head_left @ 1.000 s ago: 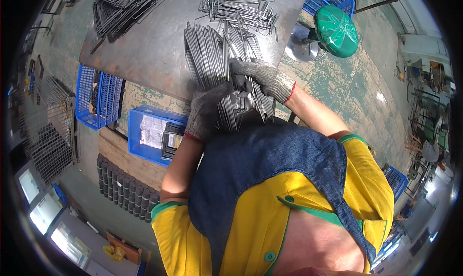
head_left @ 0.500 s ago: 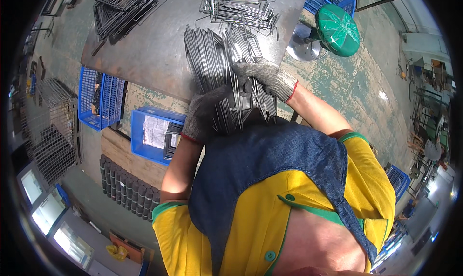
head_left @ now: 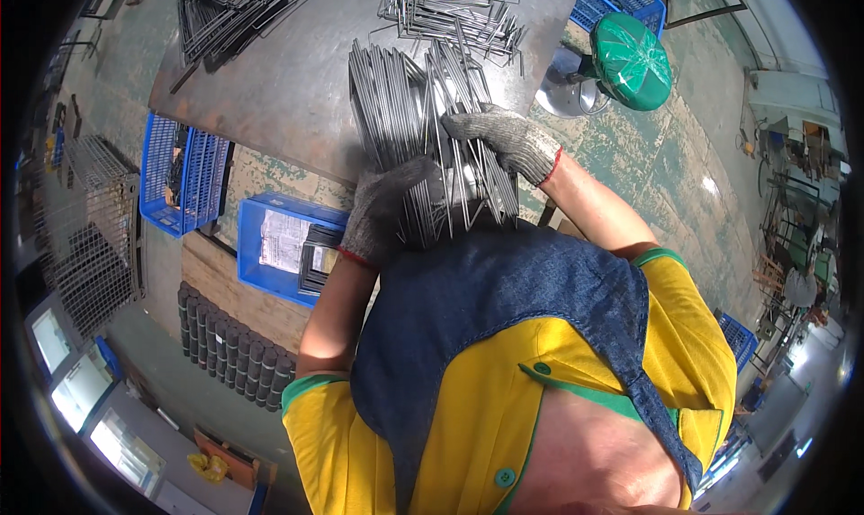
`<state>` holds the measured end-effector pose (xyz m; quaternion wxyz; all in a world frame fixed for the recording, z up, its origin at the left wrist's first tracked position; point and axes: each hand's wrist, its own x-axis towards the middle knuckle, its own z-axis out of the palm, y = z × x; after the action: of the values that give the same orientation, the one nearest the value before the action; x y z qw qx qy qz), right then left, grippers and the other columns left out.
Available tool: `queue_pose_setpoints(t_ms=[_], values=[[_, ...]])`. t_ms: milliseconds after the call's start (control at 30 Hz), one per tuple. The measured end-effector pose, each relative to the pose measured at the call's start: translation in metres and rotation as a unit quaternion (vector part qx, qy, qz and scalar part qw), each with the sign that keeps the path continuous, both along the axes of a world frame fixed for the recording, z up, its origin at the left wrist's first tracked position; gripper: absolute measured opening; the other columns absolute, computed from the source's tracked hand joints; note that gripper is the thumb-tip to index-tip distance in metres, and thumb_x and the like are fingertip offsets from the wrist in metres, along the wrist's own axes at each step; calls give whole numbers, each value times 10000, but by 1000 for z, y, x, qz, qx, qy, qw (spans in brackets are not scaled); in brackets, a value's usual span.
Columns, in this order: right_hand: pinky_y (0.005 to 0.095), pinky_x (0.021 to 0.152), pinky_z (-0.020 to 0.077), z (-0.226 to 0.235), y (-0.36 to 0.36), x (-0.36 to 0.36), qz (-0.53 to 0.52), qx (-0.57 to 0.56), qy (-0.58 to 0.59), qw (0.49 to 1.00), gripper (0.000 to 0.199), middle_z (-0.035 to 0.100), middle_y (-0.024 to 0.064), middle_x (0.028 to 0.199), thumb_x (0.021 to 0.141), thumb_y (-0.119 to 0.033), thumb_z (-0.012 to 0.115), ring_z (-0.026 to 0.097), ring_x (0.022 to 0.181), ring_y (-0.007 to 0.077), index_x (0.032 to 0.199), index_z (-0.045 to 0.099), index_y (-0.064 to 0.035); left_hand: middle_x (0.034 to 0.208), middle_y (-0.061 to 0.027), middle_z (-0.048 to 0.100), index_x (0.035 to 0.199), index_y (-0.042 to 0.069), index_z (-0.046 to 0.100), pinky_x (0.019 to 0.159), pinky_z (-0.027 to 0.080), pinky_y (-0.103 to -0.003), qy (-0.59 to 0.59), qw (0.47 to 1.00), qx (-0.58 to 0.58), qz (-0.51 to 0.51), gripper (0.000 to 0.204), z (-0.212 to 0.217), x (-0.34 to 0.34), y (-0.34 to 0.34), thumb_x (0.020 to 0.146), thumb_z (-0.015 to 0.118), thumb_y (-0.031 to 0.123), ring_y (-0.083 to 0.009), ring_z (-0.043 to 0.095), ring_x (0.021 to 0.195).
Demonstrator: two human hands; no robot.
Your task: The person picks up stacks of rectangular metal wire frames from a cardboard box and places them into a blue plastic crate. The person repeats this process, moving multiple stacks from the box to the crate while wearing protective gloves.
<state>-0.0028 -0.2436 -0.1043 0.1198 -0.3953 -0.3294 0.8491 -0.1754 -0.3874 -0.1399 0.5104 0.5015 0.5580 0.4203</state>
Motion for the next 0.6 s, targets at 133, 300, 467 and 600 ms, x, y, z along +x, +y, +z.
queue_pose_setpoints(t_ms=[133, 300, 467, 600], values=[[282, 671, 532, 6, 0, -1, 5, -2, 2, 1000, 220, 652, 97, 866, 800, -137, 649, 626, 736, 160, 953, 628, 20, 1095, -157, 606, 1078, 34, 614, 968, 398, -345, 85, 995, 57, -13, 483, 10, -1, 4, 914, 298, 360, -252, 563, 1069], [291, 645, 540, 0, -1, 0, 8, 37, 22, 999, 230, 649, 110, 884, 816, -128, 624, 627, 737, 174, 989, 619, 23, 1105, -154, 602, 1099, 43, 606, 964, 401, -330, 143, 987, 55, -44, 538, 37, -2, 9, 909, 268, 416, -241, 558, 1078], [304, 589, 551, 4, -6, -3, -3, 32, 13, 999, 254, 641, 127, 914, 834, -159, 608, 628, 732, 183, 1024, 609, 9, 1128, -135, 594, 1105, 30, 599, 938, 428, -308, 154, 984, 57, -65, 397, 37, -4, 10, 910, 364, 284, -220, 558, 1078], [339, 588, 560, 0, -3, -2, 34, -24, 35, 999, 274, 635, 131, 919, 856, -206, 584, 633, 723, 201, 1033, 595, 2, 1125, -112, 600, 1115, 14, 587, 927, 439, -294, 119, 990, 14, -77, 335, 51, 2, 12, 903, 401, 195, -188, 566, 1059]])
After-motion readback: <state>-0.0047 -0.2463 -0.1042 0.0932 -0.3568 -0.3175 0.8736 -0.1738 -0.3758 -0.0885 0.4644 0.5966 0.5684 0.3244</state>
